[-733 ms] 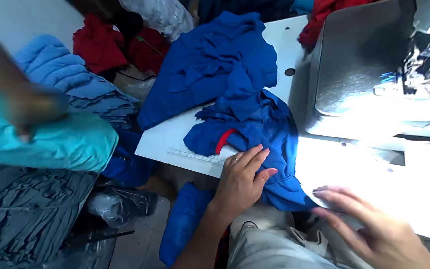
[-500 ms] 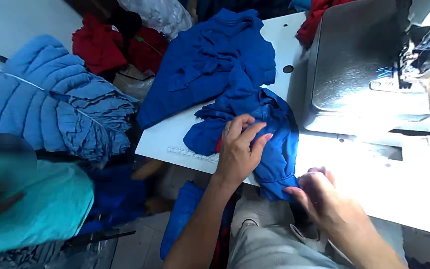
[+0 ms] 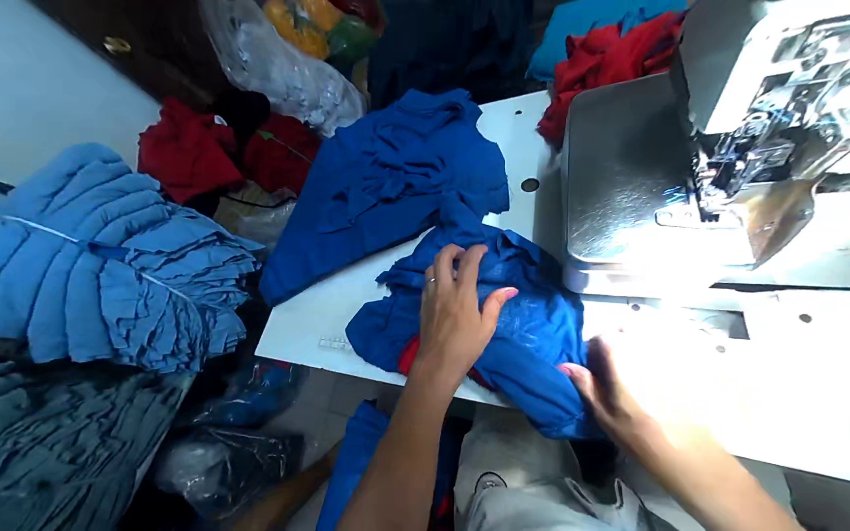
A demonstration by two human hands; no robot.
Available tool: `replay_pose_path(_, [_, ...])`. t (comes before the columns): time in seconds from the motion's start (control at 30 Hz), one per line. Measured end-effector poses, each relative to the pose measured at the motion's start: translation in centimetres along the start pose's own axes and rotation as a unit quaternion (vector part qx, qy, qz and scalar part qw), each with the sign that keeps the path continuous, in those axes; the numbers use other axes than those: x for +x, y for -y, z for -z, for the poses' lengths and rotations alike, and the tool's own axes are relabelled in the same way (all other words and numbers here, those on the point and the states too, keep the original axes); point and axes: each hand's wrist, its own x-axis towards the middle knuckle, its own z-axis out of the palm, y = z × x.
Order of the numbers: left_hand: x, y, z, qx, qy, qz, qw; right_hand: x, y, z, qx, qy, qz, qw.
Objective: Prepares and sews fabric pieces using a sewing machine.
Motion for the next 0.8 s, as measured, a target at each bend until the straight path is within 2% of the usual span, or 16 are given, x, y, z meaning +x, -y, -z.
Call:
replay_pose_path(0.03, [0.2,1.8,-1.2,-0.005,-0.023,-0.061,0.998,-0.2,0.5,-0.4,0.008,-0.004,0.016,1.000])
replay_pose_path(0.1, [-0.1,3.9,-2.1,-0.024,-0.063,-0.122,0.990,-1.5,0.8,0.8,-0.001,-0.003,0.026,1.000])
replay_pose_path(0.2, [-2.6,5.1,-1.4,-0.022,-0.043,-0.082,0.995,-4.1,-0.8,3.4,0.010,0.019,-0.004,1.000])
replay_pose_path(0.27, [-3.5,4.7,-1.2,-0.019,-0.068,-0.081,0.994,-4.8,-1.6,3.9,0.032,0.021,-0.034,0.999])
replay_pose_path(0.33, [-3.4,3.0,-1.0,-0.040,-0.120,-0.146,0.981,-4.3,-1.9,3.4,0.038,0.002,-0.034,0.999])
replay_pose_path(0.4, [-3.3,-0.2,-0.5,-0.064,-0.088,-0.232,0.967,-3.6,-1.5,3.0,0.059,-0.018,-0.015,0.998])
replay_pose_path(0.47, [-2.5,-1.1,-2.3,-0.013,-0.085,-0.338,0.937,-3.1,-1.0,3.1,0.113,-0.047,0.003,0.993])
replay_pose_path(0.53, [-1.5,-0.3,-3.3,0.006,-0.045,-0.349,0.936,-3.2,-0.7,3.5,0.196,-0.068,-0.017,0.978])
replay_pose_path(0.63, [0.5,1.1,-3.5,-0.054,-0.074,-0.315,0.945,-3.2,-1.4,3.9,0.277,-0.068,-0.123,0.951])
replay_pose_path(0.7, [1.3,1.1,-2.6,-0.101,-0.074,-0.323,0.938,-3.0,-2.0,3.8,0.316,-0.044,-0.183,0.930])
replay_pose_path(0.73, [1.6,0.7,-2.1,-0.127,-0.071,-0.333,0.932,-2.6,-2.1,3.6,0.327,-0.036,-0.189,0.925])
replay_pose_path(0.8, [2.1,-0.8,-1.1,-0.167,-0.072,-0.360,0.915,-1.4,-1.6,2.8,0.297,-0.044,-0.145,0.943])
